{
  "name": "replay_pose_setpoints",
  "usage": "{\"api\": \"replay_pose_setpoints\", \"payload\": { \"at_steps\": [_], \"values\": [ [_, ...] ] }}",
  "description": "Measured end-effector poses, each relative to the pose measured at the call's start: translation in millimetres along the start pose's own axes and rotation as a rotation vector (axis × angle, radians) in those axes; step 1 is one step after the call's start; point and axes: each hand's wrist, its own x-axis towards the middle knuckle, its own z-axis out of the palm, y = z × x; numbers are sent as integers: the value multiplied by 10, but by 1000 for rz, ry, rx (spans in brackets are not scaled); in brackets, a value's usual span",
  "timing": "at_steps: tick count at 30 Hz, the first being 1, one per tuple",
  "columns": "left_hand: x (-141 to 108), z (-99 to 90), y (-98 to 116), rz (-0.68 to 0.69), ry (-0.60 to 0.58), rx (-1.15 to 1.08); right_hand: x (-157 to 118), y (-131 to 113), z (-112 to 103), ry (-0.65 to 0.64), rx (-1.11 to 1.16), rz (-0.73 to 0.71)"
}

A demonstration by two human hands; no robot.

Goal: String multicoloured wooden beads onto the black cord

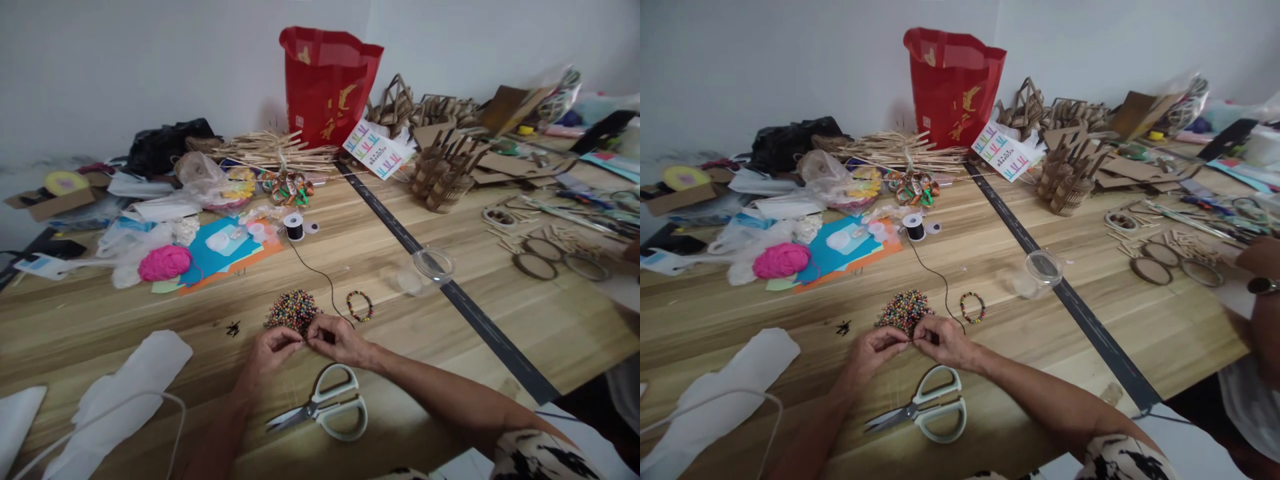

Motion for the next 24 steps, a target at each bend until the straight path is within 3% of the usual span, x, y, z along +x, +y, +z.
{"api": "replay_pose_setpoints", "payload": {
  "at_steps": [8,24],
  "values": [
    [-3,17,-12,-12,6,-27,-20,-13,0,12,-34,23],
    [9,17,-49,39,-9,-1,-14,-39,-1,-8,-97,-66]
  ]
}}
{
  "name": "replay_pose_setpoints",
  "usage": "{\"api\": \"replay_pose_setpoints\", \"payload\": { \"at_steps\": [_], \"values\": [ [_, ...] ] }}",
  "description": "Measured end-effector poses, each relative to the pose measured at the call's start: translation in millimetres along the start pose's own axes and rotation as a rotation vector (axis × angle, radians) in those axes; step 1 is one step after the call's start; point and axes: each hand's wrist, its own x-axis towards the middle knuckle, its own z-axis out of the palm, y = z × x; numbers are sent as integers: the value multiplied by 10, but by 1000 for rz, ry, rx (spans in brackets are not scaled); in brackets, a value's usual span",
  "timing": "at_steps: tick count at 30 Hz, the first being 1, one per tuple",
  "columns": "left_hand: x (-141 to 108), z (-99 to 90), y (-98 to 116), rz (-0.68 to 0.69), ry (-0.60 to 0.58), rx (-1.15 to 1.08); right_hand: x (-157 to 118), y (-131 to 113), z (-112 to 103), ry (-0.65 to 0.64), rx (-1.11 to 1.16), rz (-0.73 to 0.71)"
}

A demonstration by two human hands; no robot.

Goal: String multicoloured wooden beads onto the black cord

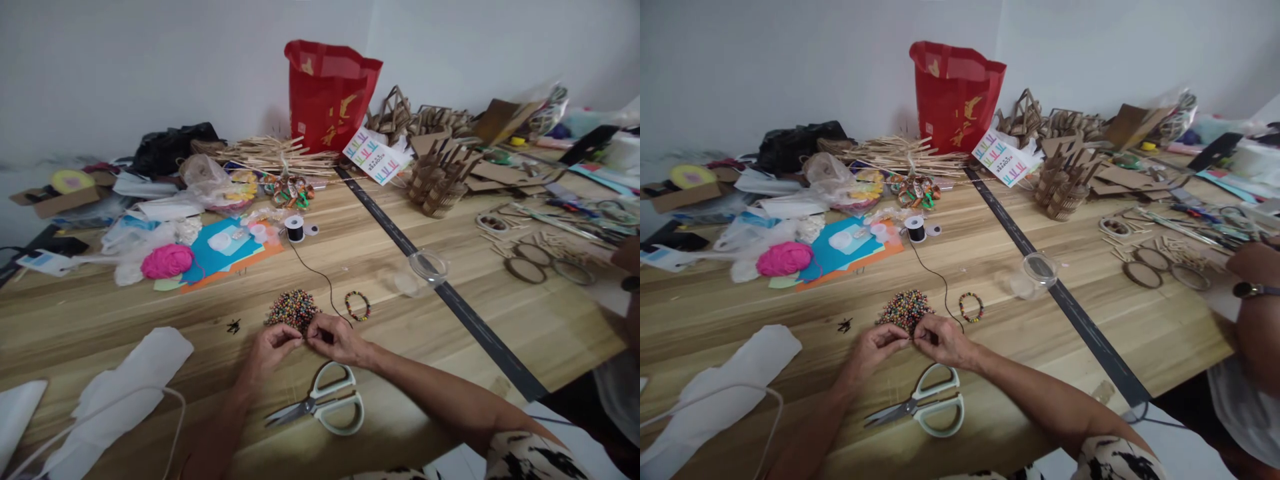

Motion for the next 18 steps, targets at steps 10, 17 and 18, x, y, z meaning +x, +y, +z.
{"api": "replay_pose_setpoints", "payload": {
  "at_steps": [10,17,18],
  "values": [
    [-7,-7,19,-8,-1,60,-3,40,4,-11,-16,-30],
    [-9,1,35,1,-10,58,5,13,-5,-6,-10,-27],
    [-10,2,32,2,-8,56,6,11,-6,-3,-10,-31]
  ]
}}
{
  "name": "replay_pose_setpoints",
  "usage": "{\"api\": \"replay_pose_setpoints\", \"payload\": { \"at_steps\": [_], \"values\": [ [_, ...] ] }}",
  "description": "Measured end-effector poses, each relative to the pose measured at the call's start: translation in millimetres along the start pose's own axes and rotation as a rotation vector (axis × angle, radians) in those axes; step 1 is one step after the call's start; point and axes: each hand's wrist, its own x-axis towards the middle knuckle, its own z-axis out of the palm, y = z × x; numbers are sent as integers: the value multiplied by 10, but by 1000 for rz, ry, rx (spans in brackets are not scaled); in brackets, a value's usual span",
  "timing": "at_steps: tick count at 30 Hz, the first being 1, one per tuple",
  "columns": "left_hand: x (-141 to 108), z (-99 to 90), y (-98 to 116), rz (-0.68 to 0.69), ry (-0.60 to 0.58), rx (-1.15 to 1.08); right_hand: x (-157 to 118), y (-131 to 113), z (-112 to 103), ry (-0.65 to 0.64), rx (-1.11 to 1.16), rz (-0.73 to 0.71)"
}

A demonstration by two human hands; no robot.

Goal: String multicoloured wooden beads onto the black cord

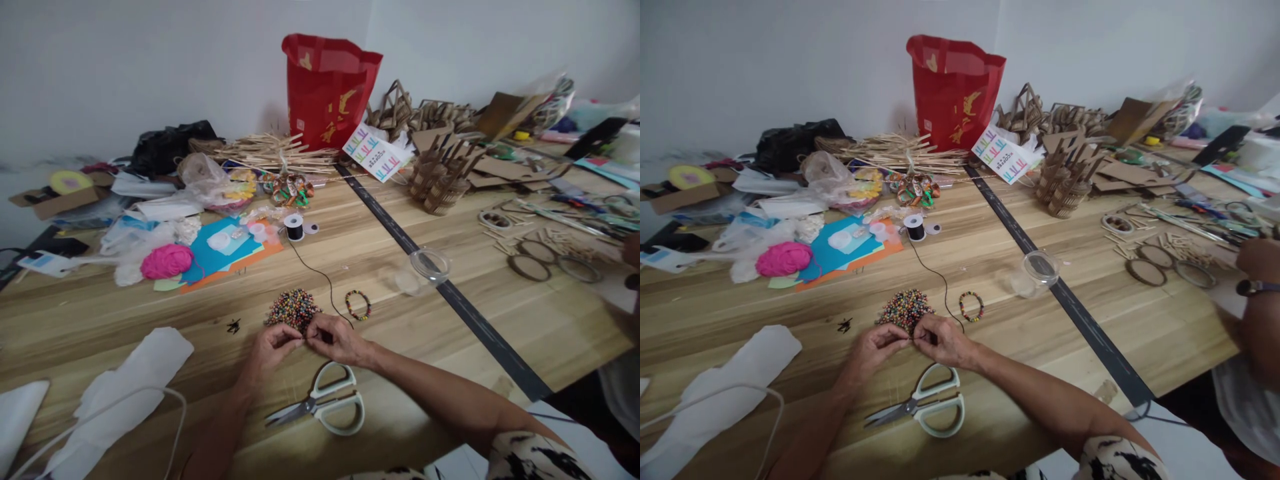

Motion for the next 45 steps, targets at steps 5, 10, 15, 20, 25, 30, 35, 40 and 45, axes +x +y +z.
{"api": "replay_pose_setpoints", "payload": {
  "at_steps": [5,10,15,20,25,30,35,40,45],
  "values": [
    [1,1,-18,-9,13,-7,1,-3,0,-6,-10,3],
    [2,-1,-28,-1,5,-17,0,-13,-5,-14,-12,12],
    [-2,1,-21,-6,-20,-29,2,0,2,-14,-23,7],
    [-8,-2,-15,10,-31,-33,1,16,11,-19,-2,10],
    [-13,-1,-7,3,-50,-40,-11,15,15,-32,68,67],
    [-13,9,7,-19,-51,-51,-28,14,22,-31,78,115],
    [-7,17,3,14,-45,-28,-38,17,30,-41,86,124],
    [1,18,11,34,-44,6,-21,7,18,-27,38,19],
    [7,-18,29,56,-89,-7,-10,-31,-4,-56,-7,-29]
  ]
}}
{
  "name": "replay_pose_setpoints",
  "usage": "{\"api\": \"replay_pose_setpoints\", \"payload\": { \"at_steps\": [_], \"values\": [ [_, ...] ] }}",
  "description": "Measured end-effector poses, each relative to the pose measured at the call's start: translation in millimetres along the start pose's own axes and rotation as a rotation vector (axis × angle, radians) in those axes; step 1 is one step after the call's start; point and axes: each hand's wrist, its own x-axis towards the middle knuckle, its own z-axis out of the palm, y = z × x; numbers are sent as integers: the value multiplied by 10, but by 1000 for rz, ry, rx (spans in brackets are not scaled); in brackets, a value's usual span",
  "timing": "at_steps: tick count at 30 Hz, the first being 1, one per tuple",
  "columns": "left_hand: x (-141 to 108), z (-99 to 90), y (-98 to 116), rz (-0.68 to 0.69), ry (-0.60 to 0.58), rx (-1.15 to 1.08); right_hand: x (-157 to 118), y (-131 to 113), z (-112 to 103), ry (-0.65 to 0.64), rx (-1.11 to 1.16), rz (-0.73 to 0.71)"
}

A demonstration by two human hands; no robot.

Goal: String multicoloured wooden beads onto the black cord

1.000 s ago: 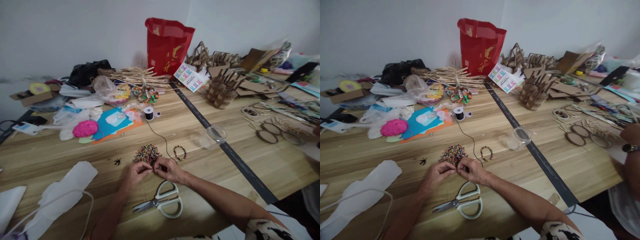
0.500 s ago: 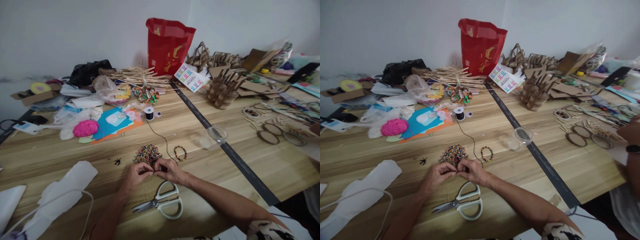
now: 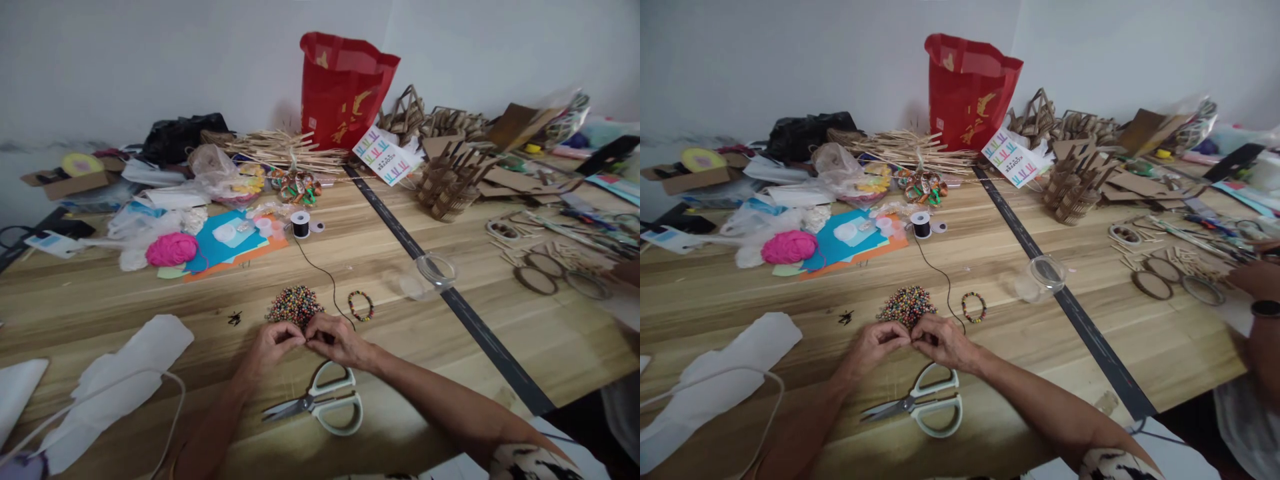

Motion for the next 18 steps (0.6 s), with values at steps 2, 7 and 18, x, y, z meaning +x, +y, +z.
{"api": "replay_pose_setpoints", "payload": {
  "at_steps": [2,7,18],
  "values": [
    [-1,-22,5,-10,6,-22,0,-11,-8,2,-3,-7],
    [-13,-62,27,-35,3,-93,8,-12,-44,116,105,112],
    [-27,-72,43,-63,5,-152,-2,-30,-88,86,296,263]
  ]
}}
